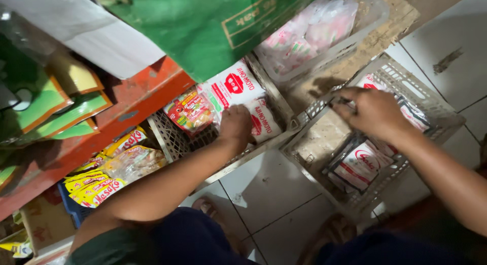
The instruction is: The person organizes and stocks small packets of seasoning and powder into plastic baskets and onto shelves by hand.
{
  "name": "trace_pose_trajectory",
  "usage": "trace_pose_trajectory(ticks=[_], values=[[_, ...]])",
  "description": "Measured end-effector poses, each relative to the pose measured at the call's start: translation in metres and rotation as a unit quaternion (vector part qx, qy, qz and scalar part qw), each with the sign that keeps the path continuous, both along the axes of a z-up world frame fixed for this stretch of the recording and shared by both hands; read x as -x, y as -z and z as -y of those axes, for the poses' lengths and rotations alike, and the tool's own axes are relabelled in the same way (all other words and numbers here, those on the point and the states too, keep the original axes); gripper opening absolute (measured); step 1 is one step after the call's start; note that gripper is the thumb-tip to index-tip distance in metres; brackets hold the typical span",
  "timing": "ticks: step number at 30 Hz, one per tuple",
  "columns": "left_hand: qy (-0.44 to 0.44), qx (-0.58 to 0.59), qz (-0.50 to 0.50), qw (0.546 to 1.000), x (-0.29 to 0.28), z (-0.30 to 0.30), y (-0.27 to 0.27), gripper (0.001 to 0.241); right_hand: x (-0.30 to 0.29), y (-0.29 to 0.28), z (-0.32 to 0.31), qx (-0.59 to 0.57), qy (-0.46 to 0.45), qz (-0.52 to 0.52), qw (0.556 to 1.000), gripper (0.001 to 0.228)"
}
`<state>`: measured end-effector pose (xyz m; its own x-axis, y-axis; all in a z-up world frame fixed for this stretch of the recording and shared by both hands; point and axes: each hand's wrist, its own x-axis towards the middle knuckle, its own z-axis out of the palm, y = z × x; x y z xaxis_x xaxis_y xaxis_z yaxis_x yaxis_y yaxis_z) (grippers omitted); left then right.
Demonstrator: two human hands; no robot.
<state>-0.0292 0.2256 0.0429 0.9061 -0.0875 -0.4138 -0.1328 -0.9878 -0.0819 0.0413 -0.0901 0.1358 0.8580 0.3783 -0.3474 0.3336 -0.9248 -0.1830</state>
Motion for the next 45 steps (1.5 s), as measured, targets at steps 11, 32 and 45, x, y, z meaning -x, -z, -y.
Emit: trace_pose_trajectory(ticks=[11,32,45], values=[[-0.077,0.241,0.066,0.965,0.009,-0.031,-0.011,0.045,0.050,-0.006,-0.055,-0.290,-0.147,0.050,0.944,0.029],[-0.018,0.555,0.010,0.832,0.027,0.066,-0.129,0.037,0.007,-0.018,0.027,-0.309,-0.001,-0.353,0.883,0.047],[0.121,0.507,0.062,0.851,0.022,0.071,-0.098,0.028,-0.116,0.168,0.180,-0.293,0.125,-0.198,0.927,0.035]])
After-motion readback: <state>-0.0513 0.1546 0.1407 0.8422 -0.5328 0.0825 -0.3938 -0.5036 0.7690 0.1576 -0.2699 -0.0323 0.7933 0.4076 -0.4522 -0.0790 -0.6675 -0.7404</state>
